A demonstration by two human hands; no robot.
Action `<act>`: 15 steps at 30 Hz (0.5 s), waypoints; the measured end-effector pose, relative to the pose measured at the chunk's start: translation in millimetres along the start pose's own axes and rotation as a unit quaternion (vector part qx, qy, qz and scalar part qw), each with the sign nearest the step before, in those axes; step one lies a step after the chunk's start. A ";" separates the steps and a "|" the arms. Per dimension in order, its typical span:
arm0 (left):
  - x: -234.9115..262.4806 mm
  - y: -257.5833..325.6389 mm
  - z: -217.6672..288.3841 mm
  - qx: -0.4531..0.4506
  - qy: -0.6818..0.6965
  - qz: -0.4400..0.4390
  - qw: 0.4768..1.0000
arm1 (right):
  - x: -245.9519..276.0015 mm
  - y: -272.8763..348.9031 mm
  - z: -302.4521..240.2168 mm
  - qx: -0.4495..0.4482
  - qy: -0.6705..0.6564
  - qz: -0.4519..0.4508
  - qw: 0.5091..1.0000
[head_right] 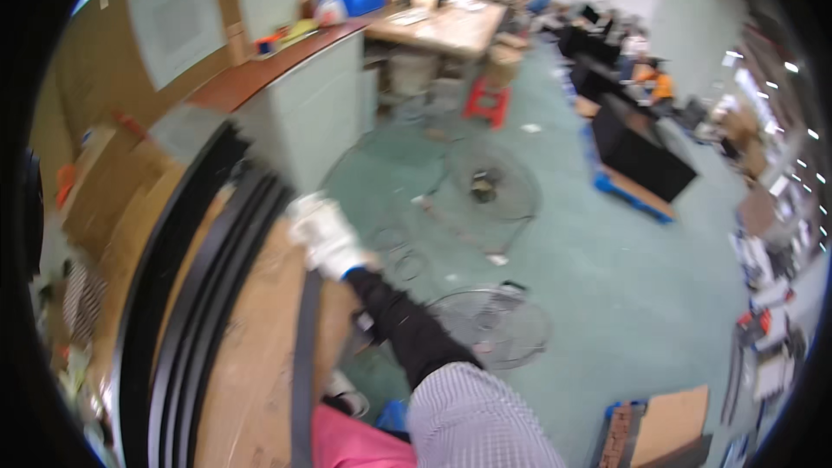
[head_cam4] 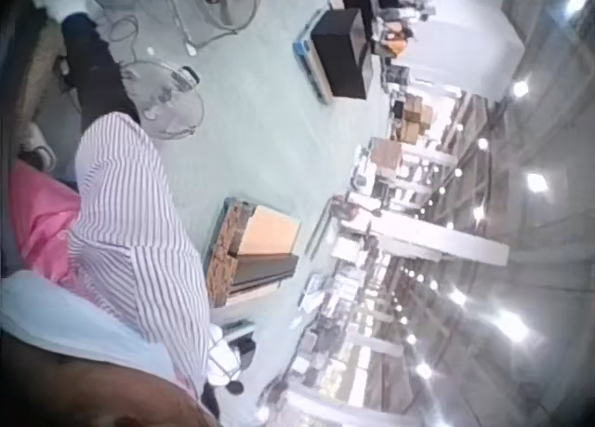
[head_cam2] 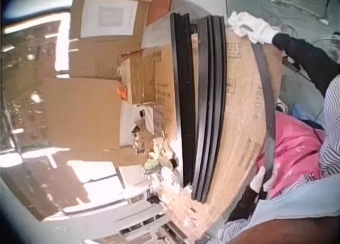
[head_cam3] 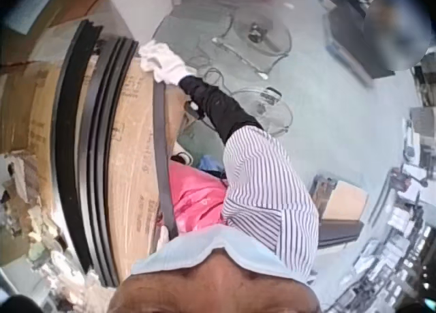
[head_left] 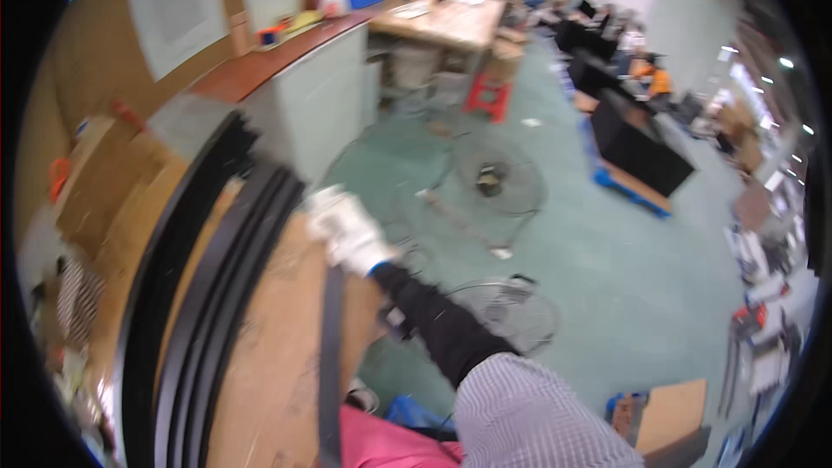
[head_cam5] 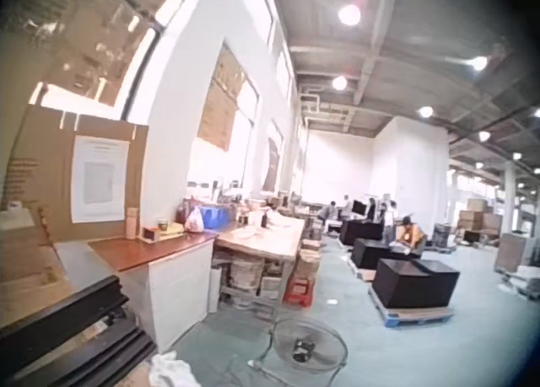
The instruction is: Polishing or sanding a long black furniture component with a small abrasive pad and then wiping it with a cloth.
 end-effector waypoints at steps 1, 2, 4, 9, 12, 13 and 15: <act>1.7 -5.9 4.3 -0.006 -0.025 0.012 1.000 | 9.7 10.5 -19.1 0.012 -0.102 0.021 0.995; 2.2 -8.6 7.1 -0.013 -0.049 0.024 0.998 | 14.8 25.0 -36.8 -0.117 -0.102 -0.052 0.987; 3.1 -11.1 9.2 -0.026 -0.093 0.047 0.994 | 46.5 42.2 -94.1 -0.073 -0.178 -0.028 0.981; 5.0 -9.5 7.7 -0.058 -0.188 0.084 0.977 | 106.3 95.8 -261.0 0.031 -0.264 -0.114 0.957; 8.2 -7.9 4.7 -0.074 -0.241 0.102 0.962 | 107.9 134.2 -307.7 0.101 -0.366 -0.157 0.912; 10.3 -7.4 3.0 -0.080 -0.256 0.109 0.957 | 101.8 139.7 -304.9 0.117 -0.345 -0.171 0.916; 16.2 -6.0 -0.8 -0.088 -0.292 0.119 0.945 | 76.7 145.7 -279.2 0.195 -0.205 -0.391 0.876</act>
Point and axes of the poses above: each hand's wrist, its own y-axis away from the middle knuckle, its own x-axis out of the back of the hand, z = x × y, the point moved 3 cm from there along -y, towards the middle knuckle, and after that the axes turned 5 degrees about z, right-handed, at the moved point
